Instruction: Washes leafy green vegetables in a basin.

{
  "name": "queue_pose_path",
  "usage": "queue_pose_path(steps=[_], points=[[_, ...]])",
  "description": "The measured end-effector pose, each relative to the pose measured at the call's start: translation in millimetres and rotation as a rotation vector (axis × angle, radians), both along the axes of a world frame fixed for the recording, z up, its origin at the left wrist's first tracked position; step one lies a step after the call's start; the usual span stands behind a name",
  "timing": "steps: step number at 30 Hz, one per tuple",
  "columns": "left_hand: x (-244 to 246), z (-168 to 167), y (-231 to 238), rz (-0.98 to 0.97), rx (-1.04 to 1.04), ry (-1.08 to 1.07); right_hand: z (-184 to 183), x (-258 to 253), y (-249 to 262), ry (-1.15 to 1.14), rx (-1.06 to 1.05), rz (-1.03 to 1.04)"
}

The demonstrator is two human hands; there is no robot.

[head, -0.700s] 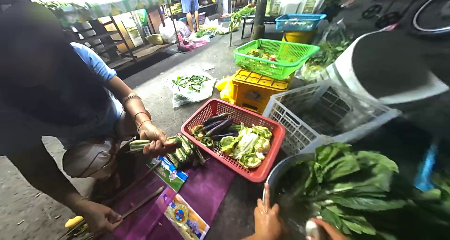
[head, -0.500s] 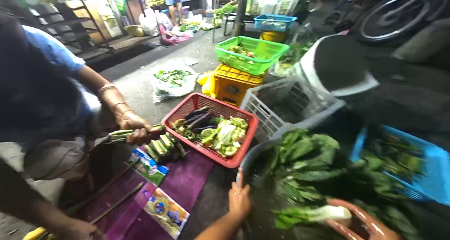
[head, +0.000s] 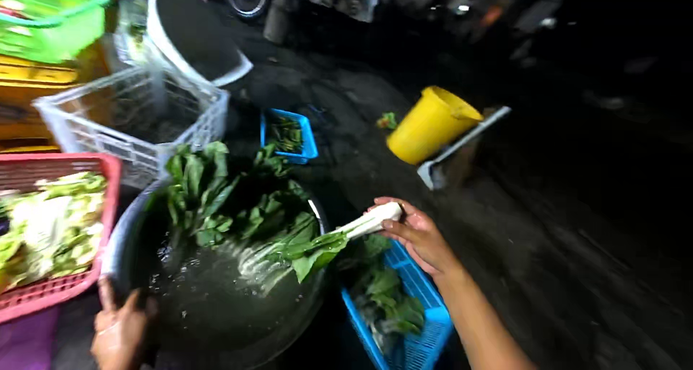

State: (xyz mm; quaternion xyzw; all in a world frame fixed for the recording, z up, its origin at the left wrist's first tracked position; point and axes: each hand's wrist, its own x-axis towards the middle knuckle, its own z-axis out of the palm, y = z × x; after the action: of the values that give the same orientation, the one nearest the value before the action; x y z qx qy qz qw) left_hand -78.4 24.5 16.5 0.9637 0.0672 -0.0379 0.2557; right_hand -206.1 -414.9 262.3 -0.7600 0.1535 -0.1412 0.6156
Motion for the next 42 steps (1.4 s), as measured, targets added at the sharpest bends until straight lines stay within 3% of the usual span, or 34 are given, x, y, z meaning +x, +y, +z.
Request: queue_pose_path(steps=[4,8,10,12,16,19,21,24,26,29,33,35,37,39,42], points=[[1.5,-6.2,0.1,-0.001,0.013,-0.033,-5.4,-34.8,-51.8,0.027,-0.323,-0.142],[0.8,0.5,-2.8,0.028,0.036,-0.039,-49.0,-44.8,-78.0,0.258,-0.722,-0.168],[1.1,2.3,-2.0,0.032,0.041,-0.039,-82.3,-40.4,-72.1,0.458,-0.901,-0.016],[1.7,1.7,0.0,0.023,0.039,-0.066,-107.7,-27.4,-45.6,0.625,-0.917,0.203],[4.9,0.1,1.9,0.032,-0.007,-0.083,-149.0,23.9,53.7,0.269,-0.874,0.449],[6.3,1.1,0.4,0.051,0.005,-0.074,-184.6,74.7,122.5,0.465,-1.035,0.898],[6.6,0.7,0.5,0.056,0.009,-0.093,-233.7,100.5,145.8,0.506,-1.168,1.059],[6.5,-1.6,0.0,0.063,-0.008,-0.138,-298.3,117.7,154.8,0.525,-1.138,0.980],[6.5,-2.5,-0.3,0.065,-0.018,-0.144,-317.9,117.7,156.1,0.519,-1.112,0.897],[4.9,-1.8,-3.4,0.071,-0.017,-0.145,-314.1,116.5,152.9,0.444,-1.185,0.925],[7.2,-2.2,-3.4,0.091,-0.023,-0.135,-299.1,102.0,156.1,0.059,-1.107,0.969],[5.6,-4.0,-4.3,0.091,-0.016,-0.130,-296.2,93.9,165.7,0.135,-1.085,1.101],[4.3,-5.4,-5.3,0.086,-0.011,-0.130,-302.3,97.9,177.4,0.360,-1.045,1.191],[6.6,-3.2,-7.9,0.095,-0.009,-0.130,-315.0,112.3,184.6,0.559,-0.952,1.140],[8.6,-2.8,-4.3,0.102,0.010,-0.096,-338.5,125.8,189.4,0.467,-0.910,1.039]])
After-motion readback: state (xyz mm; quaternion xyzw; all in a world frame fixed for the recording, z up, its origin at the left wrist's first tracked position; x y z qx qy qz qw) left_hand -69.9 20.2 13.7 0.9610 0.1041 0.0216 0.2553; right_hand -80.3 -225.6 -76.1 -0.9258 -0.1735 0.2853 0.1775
